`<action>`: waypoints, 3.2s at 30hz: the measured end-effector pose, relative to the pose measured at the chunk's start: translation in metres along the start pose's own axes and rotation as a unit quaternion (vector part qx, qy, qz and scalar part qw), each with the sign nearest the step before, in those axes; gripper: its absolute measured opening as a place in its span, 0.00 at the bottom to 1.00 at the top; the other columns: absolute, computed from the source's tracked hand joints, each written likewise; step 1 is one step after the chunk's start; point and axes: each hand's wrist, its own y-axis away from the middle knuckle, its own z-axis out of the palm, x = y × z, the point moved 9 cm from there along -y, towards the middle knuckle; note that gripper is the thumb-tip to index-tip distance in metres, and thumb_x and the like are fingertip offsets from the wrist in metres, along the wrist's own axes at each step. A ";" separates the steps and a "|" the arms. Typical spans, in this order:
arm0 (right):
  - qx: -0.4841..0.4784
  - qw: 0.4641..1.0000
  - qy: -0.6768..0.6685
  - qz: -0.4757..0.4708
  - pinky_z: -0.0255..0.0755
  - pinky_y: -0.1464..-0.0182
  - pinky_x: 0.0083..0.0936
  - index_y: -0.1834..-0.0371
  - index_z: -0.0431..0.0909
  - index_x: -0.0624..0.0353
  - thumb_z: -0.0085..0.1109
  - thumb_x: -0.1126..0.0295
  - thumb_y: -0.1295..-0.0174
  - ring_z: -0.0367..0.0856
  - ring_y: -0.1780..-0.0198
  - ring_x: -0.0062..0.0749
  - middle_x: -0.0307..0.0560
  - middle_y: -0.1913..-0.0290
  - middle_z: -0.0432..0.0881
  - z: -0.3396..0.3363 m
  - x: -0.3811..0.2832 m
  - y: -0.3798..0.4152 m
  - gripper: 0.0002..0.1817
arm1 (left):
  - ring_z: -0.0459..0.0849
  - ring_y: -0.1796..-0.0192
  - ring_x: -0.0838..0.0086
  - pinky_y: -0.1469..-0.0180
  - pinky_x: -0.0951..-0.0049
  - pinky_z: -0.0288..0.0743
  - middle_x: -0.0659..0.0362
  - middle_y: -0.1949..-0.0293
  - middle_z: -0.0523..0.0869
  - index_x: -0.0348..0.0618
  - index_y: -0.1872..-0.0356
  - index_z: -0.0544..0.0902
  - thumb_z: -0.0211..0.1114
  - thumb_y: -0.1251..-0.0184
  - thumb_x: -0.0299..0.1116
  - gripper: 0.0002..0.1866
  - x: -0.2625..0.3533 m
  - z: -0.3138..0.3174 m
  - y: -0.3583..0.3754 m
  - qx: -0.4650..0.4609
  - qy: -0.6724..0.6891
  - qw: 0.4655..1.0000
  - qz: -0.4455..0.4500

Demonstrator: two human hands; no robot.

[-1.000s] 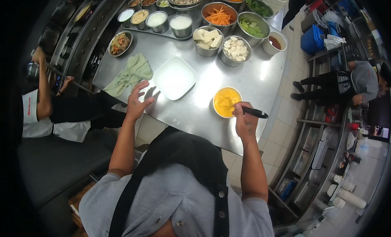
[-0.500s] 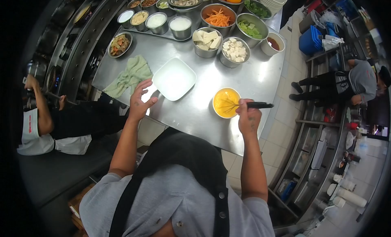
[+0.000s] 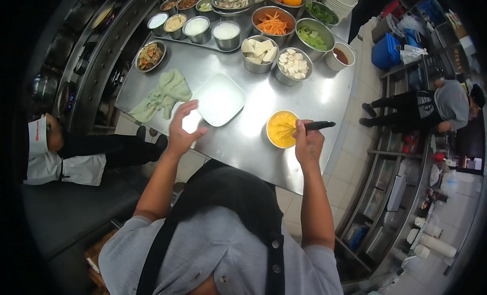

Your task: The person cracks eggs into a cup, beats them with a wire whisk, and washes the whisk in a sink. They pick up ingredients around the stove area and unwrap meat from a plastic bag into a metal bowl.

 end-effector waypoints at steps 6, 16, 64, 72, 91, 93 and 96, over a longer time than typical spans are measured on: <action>-0.011 0.998 -0.053 0.024 0.68 0.68 0.17 0.64 0.78 0.66 0.58 0.60 0.36 0.75 0.74 0.20 0.42 0.78 0.79 -0.003 -0.013 0.000 0.16 | 0.63 0.32 0.58 0.32 0.63 0.58 0.49 0.34 0.65 0.42 0.34 0.64 0.81 0.63 0.45 0.51 0.059 0.112 -0.009 -0.244 0.032 0.967 0.071; 0.017 0.980 -0.025 -0.196 0.67 0.70 0.14 0.68 0.78 0.67 0.59 0.72 0.38 0.76 0.72 0.18 0.41 0.75 0.79 -0.059 -0.157 0.047 0.07 | 0.57 0.29 0.50 0.29 0.58 0.55 0.43 0.30 0.55 0.41 0.27 0.39 0.82 0.66 0.44 0.68 0.048 0.202 -0.018 -0.288 -0.004 0.956 0.049; -0.239 0.968 0.007 -0.080 0.72 0.60 0.23 0.54 0.76 0.62 0.46 0.84 0.47 0.77 0.64 0.35 0.48 0.63 0.76 -0.007 0.028 0.095 0.17 | 0.67 0.33 0.59 0.33 0.65 0.64 0.46 0.34 0.64 0.40 0.30 0.54 0.77 0.55 0.36 0.52 0.014 0.225 -0.028 -0.278 0.016 0.960 -0.024; -0.092 0.976 0.176 -0.085 0.72 0.55 0.31 0.58 0.73 0.61 0.48 0.79 0.40 0.78 0.58 0.48 0.53 0.58 0.77 -0.020 0.008 0.086 0.08 | 0.68 0.35 0.56 0.34 0.63 0.64 0.46 0.36 0.66 0.40 0.30 0.54 0.77 0.56 0.40 0.52 0.010 0.228 -0.028 -0.263 0.033 0.963 -0.047; 0.077 0.978 0.191 -0.019 0.74 0.57 0.33 0.50 0.71 0.62 0.51 0.75 0.39 0.81 0.61 0.45 0.55 0.61 0.81 -0.059 0.042 0.068 0.13 | 0.71 0.38 0.58 0.37 0.64 0.66 0.47 0.39 0.69 0.38 0.33 0.58 0.78 0.57 0.40 0.51 0.015 0.255 -0.046 -0.201 0.018 0.979 -0.027; 0.072 0.979 0.189 -0.025 0.74 0.56 0.32 0.50 0.71 0.62 0.51 0.76 0.39 0.81 0.61 0.45 0.55 0.61 0.80 -0.059 0.048 0.063 0.13 | 0.71 0.37 0.58 0.37 0.64 0.66 0.47 0.39 0.69 0.38 0.33 0.58 0.78 0.57 0.40 0.50 0.015 0.258 -0.046 -0.204 0.018 0.978 -0.036; 0.091 0.980 0.171 -0.049 0.73 0.57 0.32 0.50 0.71 0.62 0.50 0.76 0.39 0.81 0.61 0.44 0.55 0.61 0.80 -0.065 0.039 0.062 0.13 | 0.70 0.37 0.58 0.37 0.64 0.66 0.47 0.39 0.69 0.38 0.33 0.58 0.78 0.57 0.40 0.50 0.015 0.258 -0.049 -0.203 0.009 0.978 -0.047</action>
